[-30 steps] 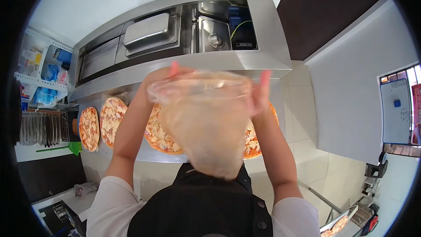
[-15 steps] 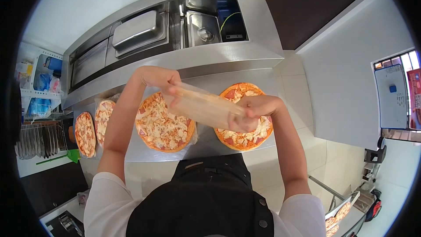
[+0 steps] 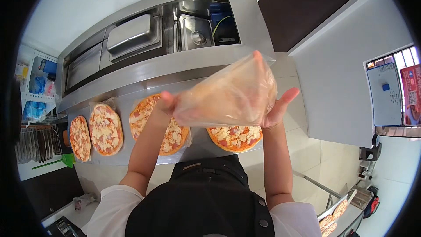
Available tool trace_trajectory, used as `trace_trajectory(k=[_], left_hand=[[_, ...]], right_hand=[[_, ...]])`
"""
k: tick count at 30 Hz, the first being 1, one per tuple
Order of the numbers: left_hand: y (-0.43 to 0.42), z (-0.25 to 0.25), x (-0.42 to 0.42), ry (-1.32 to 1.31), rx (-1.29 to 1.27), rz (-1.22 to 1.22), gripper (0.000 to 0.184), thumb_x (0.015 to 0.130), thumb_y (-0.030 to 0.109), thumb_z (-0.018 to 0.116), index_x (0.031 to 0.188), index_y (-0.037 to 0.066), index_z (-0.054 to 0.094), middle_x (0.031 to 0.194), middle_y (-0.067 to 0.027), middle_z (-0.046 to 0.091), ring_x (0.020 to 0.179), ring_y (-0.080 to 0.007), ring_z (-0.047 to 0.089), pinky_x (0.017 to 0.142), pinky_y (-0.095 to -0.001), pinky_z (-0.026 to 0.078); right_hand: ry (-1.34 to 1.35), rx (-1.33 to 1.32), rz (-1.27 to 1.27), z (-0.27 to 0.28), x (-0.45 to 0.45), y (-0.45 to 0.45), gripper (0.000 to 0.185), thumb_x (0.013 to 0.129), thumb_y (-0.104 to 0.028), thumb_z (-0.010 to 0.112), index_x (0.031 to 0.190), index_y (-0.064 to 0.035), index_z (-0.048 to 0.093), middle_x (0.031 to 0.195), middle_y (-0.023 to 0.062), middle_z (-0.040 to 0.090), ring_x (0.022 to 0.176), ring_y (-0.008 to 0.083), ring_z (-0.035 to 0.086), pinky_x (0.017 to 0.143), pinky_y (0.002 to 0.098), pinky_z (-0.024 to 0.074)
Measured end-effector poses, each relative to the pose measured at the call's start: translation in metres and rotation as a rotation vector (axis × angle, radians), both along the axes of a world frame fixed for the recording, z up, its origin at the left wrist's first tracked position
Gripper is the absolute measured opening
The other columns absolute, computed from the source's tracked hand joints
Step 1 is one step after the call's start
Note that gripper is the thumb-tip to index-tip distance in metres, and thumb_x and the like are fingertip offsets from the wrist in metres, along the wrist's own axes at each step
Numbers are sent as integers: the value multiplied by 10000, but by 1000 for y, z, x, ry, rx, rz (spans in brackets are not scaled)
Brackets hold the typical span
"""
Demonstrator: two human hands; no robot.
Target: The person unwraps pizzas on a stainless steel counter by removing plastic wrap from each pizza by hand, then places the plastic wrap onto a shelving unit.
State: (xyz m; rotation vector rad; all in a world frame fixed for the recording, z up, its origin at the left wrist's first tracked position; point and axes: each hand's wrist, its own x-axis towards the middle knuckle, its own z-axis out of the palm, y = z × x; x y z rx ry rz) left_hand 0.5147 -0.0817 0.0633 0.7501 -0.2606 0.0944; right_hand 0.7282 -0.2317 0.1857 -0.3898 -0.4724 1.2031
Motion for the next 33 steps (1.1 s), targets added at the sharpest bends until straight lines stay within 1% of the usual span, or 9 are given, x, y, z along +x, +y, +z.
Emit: trace_trajectory(k=[2,6,7,11,16,22,27,31,33], left_hand=[[-8,-2,14,-197,-123,91,956,723,748,469,1312,-2,397,1214,-154,535,1032,-248,553,869,-329,443],[-38,80,45,-321,-732,178,923,733,768,418,1275,21,427,610,-48,550,636,-91,535,654,-273,464],[-42,80,47,-322,-727,177,923,733,768,418,1275,21,427,610,-48,550,636,-91,535,654,-273,464],[-64,75,57,-261,-778,209,886,725,774,419,1276,81,458,815,-71,632,816,-131,578,723,-289,473],[-105,118,76,-482,-779,434,787,774,710,433,1318,142,429,1202,-119,555,1074,-226,546,938,-394,418],[-149,147,66,-480,-672,835,691,807,645,464,1289,151,467,1229,-88,542,1068,-216,545,965,-413,386],[-178,157,33,-733,-501,711,742,774,678,481,1276,132,480,1268,-81,509,1081,-207,525,963,-418,383],[-205,170,-15,-938,-284,628,784,747,704,495,1266,116,490,1299,-76,482,1091,-199,509,961,-421,380],[-225,173,-43,-897,-255,771,792,748,700,500,1258,95,491,1295,-93,482,1085,-212,514,959,-421,381]], right_hand=[[-134,-95,-52,-3,-3,-7,992,666,-800,459,1365,-106,344,1364,103,393,1248,257,368,1052,394,276],[72,77,234,-13,0,-23,1085,627,-808,495,1431,-149,185,1473,91,187,1344,293,169,1085,478,167],[71,83,235,-10,1,-26,1085,627,-808,495,1431,-149,185,1473,91,187,1344,293,169,1085,478,167],[442,202,166,13,5,-40,1060,648,-791,492,1425,-133,198,1428,136,285,1315,346,243,1054,520,223],[373,118,307,19,23,-67,1071,621,-792,526,1429,-174,193,1458,100,227,1335,327,198,1067,535,172],[349,33,423,28,11,-81,1084,598,-772,574,1421,-162,218,1405,137,328,1307,342,274,1056,540,201],[277,-338,302,42,1,-97,1086,597,-849,450,1401,-144,261,1341,184,394,1234,388,359,1010,591,266],[324,357,638,48,-32,-84,952,730,-777,394,1374,-81,306,1250,171,486,1162,330,443,1004,508,330],[350,371,742,52,-52,-87,927,738,-754,398,1372,-84,310,1246,168,488,1155,323,446,997,500,335]])
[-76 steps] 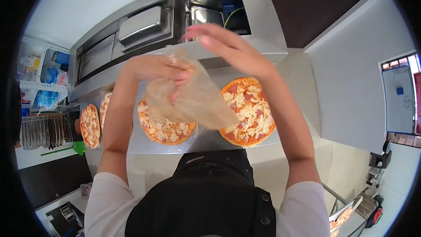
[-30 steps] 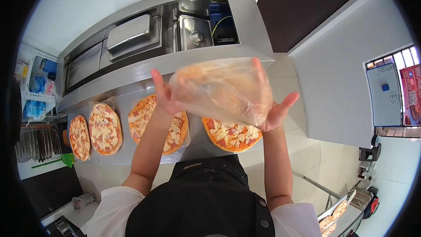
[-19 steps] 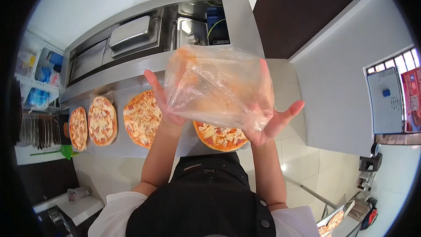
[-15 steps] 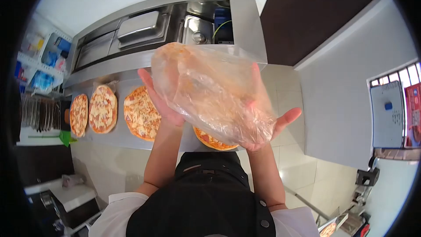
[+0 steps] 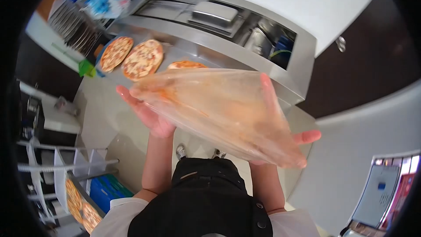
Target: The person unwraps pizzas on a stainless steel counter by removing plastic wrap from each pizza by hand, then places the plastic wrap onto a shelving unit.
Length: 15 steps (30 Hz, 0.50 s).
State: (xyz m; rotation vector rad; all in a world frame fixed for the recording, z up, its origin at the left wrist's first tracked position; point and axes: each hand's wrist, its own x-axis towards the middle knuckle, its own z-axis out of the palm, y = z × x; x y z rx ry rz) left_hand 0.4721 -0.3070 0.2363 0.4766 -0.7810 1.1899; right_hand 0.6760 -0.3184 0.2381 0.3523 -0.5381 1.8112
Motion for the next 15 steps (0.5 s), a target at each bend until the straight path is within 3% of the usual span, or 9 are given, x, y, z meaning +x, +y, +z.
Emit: trace_trajectory(k=[3,9,13,15], left_hand=[[-44,-4,-46,133,-214,249,819,750,687,514,1236,29,494,1281,-143,479,1066,-251,529,954,-421,386],[-176,-33,-187,311,-282,485,897,741,711,498,1242,-32,456,1260,-202,476,1090,-313,511,959,-423,381],[-272,-40,-261,257,-236,633,803,797,578,529,1296,-33,378,1282,-221,447,1136,-354,467,966,-448,370],[-318,-25,-288,264,-246,759,767,799,517,530,1306,-32,360,1291,-216,439,1139,-351,463,964,-455,369]], right_hand=[[49,25,183,0,-35,-29,852,759,-687,410,1365,-93,325,1233,160,496,1132,304,456,976,476,350],[171,47,577,3,-152,-64,708,803,-552,436,1351,-111,354,1209,145,510,1087,265,475,934,428,380],[275,36,830,-2,-237,-125,617,832,-462,452,1342,-123,373,1193,135,520,1057,239,487,907,396,401],[312,20,953,12,-325,-136,574,847,-417,461,1338,-129,382,1184,130,525,1042,226,494,893,380,411]])
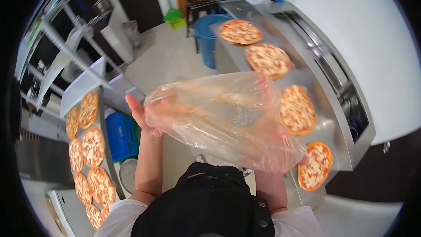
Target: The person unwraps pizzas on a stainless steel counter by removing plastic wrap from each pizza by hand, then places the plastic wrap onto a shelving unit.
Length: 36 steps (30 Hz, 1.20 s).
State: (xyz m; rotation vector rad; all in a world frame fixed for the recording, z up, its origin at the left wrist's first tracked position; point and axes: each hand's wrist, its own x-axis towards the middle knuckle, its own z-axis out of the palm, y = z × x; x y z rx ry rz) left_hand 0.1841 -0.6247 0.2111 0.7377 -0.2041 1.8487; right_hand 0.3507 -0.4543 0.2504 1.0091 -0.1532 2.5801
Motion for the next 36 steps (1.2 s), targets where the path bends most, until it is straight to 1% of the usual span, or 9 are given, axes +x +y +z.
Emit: trace_trajectory(k=[5,9,14,16,17,23,29,33,36], left_hand=[[-83,69,-38,-35,13,393,639,743,121,474,1345,-4,301,1329,-174,410,1128,-325,470,969,-451,365],[-127,55,-77,42,96,670,589,767,55,451,1343,43,328,1339,-123,407,1157,-289,449,980,-404,358],[-161,85,-120,-49,-239,1334,516,830,77,475,1332,79,352,1333,-83,407,1184,-244,418,986,-352,344],[-169,111,-144,-207,-439,1514,494,849,111,503,1321,80,363,1300,-71,434,1158,-230,438,978,-330,348],[-174,121,-156,-296,-546,1596,484,858,128,518,1316,80,369,1283,-64,448,1145,-223,447,973,-319,349],[-224,87,-244,-428,-635,1883,469,870,179,545,1301,80,389,1232,-61,488,1117,-215,467,978,-314,347],[-265,54,-340,-427,-639,2102,465,874,221,560,1289,79,406,1189,-64,520,1099,-214,480,990,-320,343],[-281,46,-367,-515,243,1173,456,905,298,507,1305,107,402,1248,-55,493,1165,-208,433,1026,-367,310],[-274,63,-383,-416,103,1413,466,908,342,491,1311,125,400,1251,-48,495,1162,-206,439,1028,-380,310]], right_hand=[[85,-37,288,2,-94,-86,477,883,-304,482,1327,-144,406,1164,117,537,1004,194,510,858,340,436],[156,-30,509,9,-153,-115,429,905,-237,494,1320,-153,421,1152,109,544,981,175,519,837,316,451],[50,-143,536,61,-251,-189,463,891,-189,511,1339,-161,397,1241,84,516,1046,160,516,857,340,452],[464,-397,1036,71,-298,-235,603,870,-144,526,1404,-159,245,1308,9,475,1074,188,516,890,383,465],[465,-410,1072,69,-314,-260,603,870,-144,526,1404,-159,245,1308,9,475,1074,188,516,890,383,465],[1161,-496,2260,30,-408,-371,606,818,-100,550,1379,-185,336,1281,118,486,932,251,596,721,404,529],[1100,-758,2278,61,-520,-348,584,825,-135,574,1366,-160,358,1239,156,508,918,280,589,702,396,530],[654,-403,1806,63,-586,-322,367,839,-148,572,1188,-140,455,1141,95,541,875,210,573,767,353,481],[357,-118,1399,66,-624,-302,210,851,-158,570,1054,-125,528,1068,49,565,842,157,562,816,321,445]])
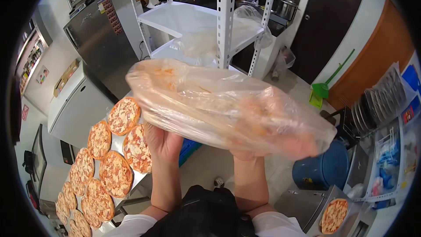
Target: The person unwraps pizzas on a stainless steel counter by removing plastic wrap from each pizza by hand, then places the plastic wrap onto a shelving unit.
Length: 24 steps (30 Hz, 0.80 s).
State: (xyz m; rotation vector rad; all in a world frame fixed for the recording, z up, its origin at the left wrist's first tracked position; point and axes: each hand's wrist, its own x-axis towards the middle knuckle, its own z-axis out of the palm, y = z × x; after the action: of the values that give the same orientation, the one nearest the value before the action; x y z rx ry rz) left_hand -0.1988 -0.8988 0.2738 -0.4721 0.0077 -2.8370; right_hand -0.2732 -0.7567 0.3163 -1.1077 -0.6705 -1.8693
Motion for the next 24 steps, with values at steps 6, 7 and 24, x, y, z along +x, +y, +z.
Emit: trace_trajectory(k=[6,7,24], left_hand=[[23,38,-38,-34,-148,209,460,894,340,516,1281,103,436,1237,-102,512,1096,-218,494,980,-395,362],[23,42,-44,-30,-128,223,454,889,324,530,1269,90,448,1232,-122,517,1075,-223,509,964,-396,380],[-95,25,-58,41,-352,-52,658,801,650,484,1048,42,529,1010,-118,574,902,-209,556,847,-348,446]], right_hand=[[-423,330,-484,34,-14,-10,128,858,-165,579,978,-123,567,946,0,598,817,86,541,845,273,416],[-543,373,-536,38,-15,-13,132,858,-165,583,983,-126,564,922,-6,603,815,74,537,843,265,415],[-152,538,-544,-15,-48,-70,95,806,-56,589,752,-106,529,821,4,488,727,116,460,747,215,395]])
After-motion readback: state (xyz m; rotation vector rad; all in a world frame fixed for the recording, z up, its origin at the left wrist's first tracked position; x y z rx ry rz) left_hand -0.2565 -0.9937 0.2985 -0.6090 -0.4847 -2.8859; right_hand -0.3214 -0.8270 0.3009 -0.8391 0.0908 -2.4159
